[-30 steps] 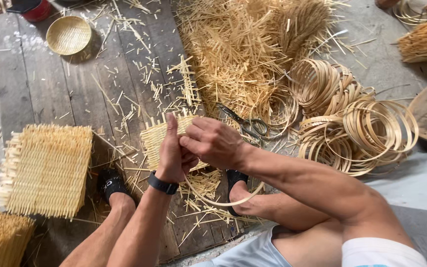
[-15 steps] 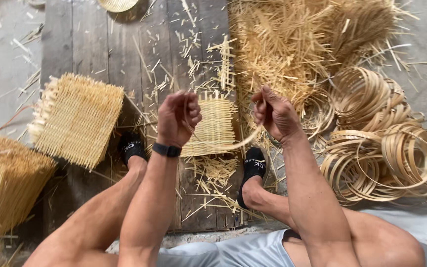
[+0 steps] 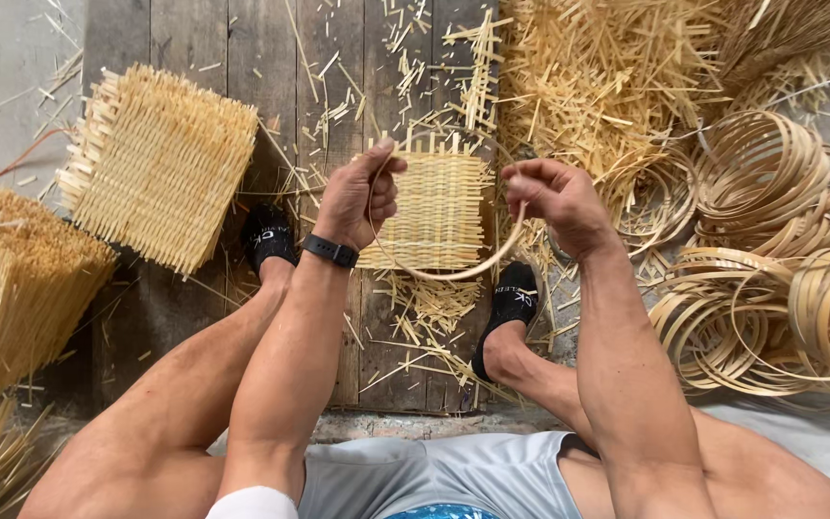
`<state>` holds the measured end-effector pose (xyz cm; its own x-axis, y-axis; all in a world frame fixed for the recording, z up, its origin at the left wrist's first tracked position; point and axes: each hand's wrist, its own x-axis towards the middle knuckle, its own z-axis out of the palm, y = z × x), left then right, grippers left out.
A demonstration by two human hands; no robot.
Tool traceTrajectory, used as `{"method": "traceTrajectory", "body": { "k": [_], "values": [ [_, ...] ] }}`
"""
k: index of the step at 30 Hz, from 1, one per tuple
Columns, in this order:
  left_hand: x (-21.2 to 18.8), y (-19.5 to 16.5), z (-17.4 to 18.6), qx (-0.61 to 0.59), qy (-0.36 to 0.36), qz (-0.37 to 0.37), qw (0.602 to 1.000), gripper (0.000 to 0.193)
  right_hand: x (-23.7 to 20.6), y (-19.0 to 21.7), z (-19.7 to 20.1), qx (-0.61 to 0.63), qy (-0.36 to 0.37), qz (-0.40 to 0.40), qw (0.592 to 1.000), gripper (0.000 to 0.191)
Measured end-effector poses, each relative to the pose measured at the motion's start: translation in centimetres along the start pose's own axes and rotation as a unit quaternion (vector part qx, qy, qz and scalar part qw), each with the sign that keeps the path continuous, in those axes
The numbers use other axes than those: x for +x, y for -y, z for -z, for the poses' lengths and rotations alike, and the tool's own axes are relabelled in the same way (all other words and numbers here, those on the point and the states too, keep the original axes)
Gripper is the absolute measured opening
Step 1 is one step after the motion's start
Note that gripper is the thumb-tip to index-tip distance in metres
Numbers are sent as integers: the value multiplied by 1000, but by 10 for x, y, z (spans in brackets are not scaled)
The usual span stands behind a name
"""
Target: The person sits on the floor assembling a round woven bamboo sieve. They trim the edges of a square woven bamboo mat with scissors, press the mat over a round wooden mold to shape it, and bend and fit a thin bamboo rim strip around the edge, setting the finished piece aside.
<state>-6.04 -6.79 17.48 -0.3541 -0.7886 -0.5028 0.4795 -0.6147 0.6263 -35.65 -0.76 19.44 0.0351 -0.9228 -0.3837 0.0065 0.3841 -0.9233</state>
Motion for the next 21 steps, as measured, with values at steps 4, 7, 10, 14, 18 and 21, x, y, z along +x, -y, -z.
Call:
{"method": "traceTrajectory", "body": {
  "k": [4,7,10,14,18,21],
  "values": [
    [25,33,39,13,-149,-58,987,15,23,-40,-17,-28,-77,-73,994,21],
    [43,68,78,195,-213,-144,946,16,47,-88,-36,-112,-171,-105,973,20],
    [63,94,114,422,-277,-181,844,14,69,-130,-48,-203,-185,-80,958,19],
    [83,108,143,509,-286,-137,800,13,85,-169,-57,-264,-210,-30,941,19],
    [88,109,154,506,-289,-83,808,14,87,-186,-55,-270,-203,-55,940,18],
    [87,109,155,505,-277,-99,812,17,85,-188,-54,-264,-204,-13,943,19]
  ]
}}
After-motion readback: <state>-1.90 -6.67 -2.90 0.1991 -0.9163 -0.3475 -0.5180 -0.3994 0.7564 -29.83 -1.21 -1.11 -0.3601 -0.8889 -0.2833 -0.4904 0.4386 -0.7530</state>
